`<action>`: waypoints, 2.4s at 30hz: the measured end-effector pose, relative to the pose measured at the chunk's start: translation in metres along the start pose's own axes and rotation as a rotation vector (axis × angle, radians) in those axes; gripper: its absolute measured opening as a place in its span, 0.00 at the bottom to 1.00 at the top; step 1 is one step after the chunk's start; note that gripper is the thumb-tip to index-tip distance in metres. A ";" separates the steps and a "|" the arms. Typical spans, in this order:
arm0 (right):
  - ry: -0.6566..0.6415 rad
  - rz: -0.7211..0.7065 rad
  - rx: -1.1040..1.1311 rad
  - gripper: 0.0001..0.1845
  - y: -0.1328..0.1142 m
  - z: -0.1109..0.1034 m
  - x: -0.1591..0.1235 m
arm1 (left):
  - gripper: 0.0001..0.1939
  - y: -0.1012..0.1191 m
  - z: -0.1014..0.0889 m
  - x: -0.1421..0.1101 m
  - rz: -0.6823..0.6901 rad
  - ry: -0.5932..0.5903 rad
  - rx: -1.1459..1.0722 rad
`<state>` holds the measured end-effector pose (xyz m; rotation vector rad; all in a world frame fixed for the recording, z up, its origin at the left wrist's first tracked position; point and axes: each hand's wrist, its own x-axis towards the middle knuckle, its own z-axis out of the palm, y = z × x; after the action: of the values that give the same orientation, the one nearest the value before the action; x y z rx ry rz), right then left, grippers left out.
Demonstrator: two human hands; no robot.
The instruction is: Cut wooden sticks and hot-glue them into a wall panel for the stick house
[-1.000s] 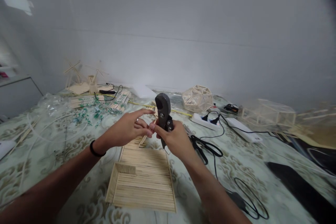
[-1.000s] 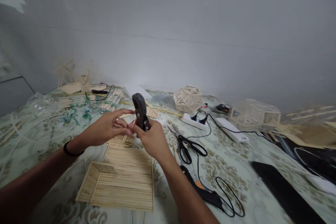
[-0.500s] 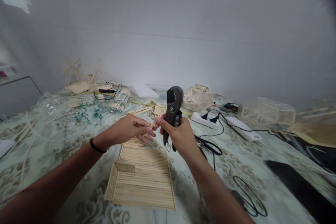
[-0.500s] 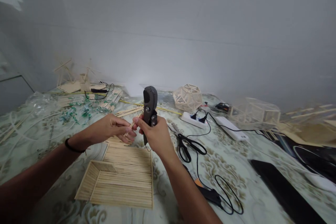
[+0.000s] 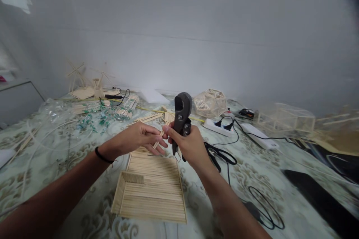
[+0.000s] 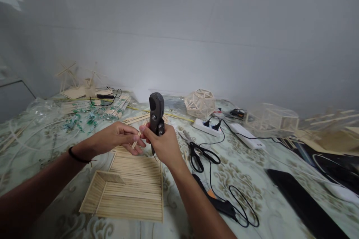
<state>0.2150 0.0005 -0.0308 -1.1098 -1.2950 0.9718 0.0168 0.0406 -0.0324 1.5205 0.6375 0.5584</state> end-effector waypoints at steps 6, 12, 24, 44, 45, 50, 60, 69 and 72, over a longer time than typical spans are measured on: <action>-0.009 -0.096 -0.096 0.26 0.003 0.001 0.000 | 0.22 -0.001 0.001 0.000 0.008 0.029 0.008; 0.042 -0.349 -0.308 0.17 0.004 -0.022 0.006 | 0.18 0.007 -0.003 -0.003 0.007 0.019 0.044; -0.066 -0.877 -0.683 0.25 0.024 -0.046 0.021 | 0.12 0.019 -0.006 -0.012 0.097 -0.145 0.202; 0.021 -0.867 -0.806 0.11 0.023 -0.038 0.015 | 0.26 0.014 -0.006 -0.015 0.098 -0.186 0.236; 0.040 -0.840 -0.799 0.12 0.024 -0.038 0.015 | 0.27 0.014 -0.008 -0.014 0.095 -0.178 0.256; 0.202 -0.678 -0.732 0.15 0.022 -0.042 0.017 | 0.24 0.007 -0.031 -0.008 0.042 -0.129 0.483; 0.318 -0.460 -0.590 0.27 0.005 -0.050 0.017 | 0.17 -0.048 -0.076 0.013 -0.026 0.083 0.958; 0.302 -0.394 -0.529 0.27 0.002 -0.049 0.017 | 0.18 -0.086 -0.127 0.024 0.015 0.368 1.085; 0.291 -0.383 -0.514 0.27 0.000 -0.049 0.016 | 0.18 -0.101 -0.131 0.025 0.006 0.389 1.101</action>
<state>0.2651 0.0127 -0.0250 -1.2662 -1.4796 0.1809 -0.0609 0.1536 -0.1274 2.4519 1.3804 0.5305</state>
